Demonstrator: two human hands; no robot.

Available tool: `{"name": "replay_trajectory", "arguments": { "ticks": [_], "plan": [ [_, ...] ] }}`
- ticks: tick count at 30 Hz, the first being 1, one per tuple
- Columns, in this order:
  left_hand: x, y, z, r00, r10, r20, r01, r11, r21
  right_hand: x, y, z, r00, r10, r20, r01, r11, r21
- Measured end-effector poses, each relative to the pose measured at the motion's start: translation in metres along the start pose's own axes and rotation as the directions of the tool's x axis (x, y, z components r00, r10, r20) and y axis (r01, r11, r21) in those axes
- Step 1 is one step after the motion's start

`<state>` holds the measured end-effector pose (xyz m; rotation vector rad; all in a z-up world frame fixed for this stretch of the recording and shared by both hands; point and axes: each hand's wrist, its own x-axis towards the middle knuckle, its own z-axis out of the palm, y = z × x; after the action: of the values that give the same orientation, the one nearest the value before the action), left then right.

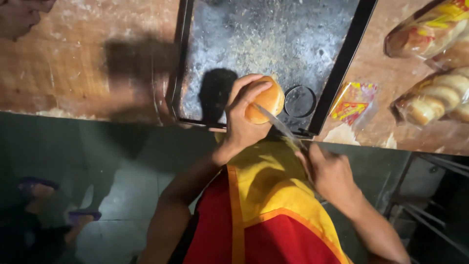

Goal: Slicing burger buns with a kitchen knife and packaging them into plastic bags.

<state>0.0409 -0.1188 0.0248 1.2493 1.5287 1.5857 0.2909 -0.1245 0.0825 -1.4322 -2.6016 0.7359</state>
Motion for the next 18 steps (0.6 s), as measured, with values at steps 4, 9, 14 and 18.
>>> {"name": "replay_trajectory", "arguments": {
  "ticks": [4, 9, 14, 18],
  "plan": [
    [-0.016, -0.003, 0.003, 0.996, -0.001, -0.084, -0.002, 0.999, -0.039, 0.02, 0.048, 0.009, 0.997, 0.072, 0.033, -0.071, 0.997, -0.043],
    [-0.049, -0.022, 0.024, 0.986, -0.156, -0.056, 0.124, 0.92, -0.373, 0.022, 0.026, -0.007, 0.982, -0.19, 0.02, 0.187, 0.975, 0.117],
    [-0.088, -0.07, 0.079, 0.949, -0.314, 0.008, 0.184, 0.534, -0.825, 0.045, 0.084, 0.013, 0.96, -0.278, 0.025, 0.273, 0.954, 0.126],
    [-0.112, -0.098, 0.098, 0.94, -0.226, 0.255, 0.24, -0.093, -0.966, 0.041, 0.117, 0.03, 0.909, -0.416, -0.027, 0.416, 0.904, 0.096]
  ]
}}
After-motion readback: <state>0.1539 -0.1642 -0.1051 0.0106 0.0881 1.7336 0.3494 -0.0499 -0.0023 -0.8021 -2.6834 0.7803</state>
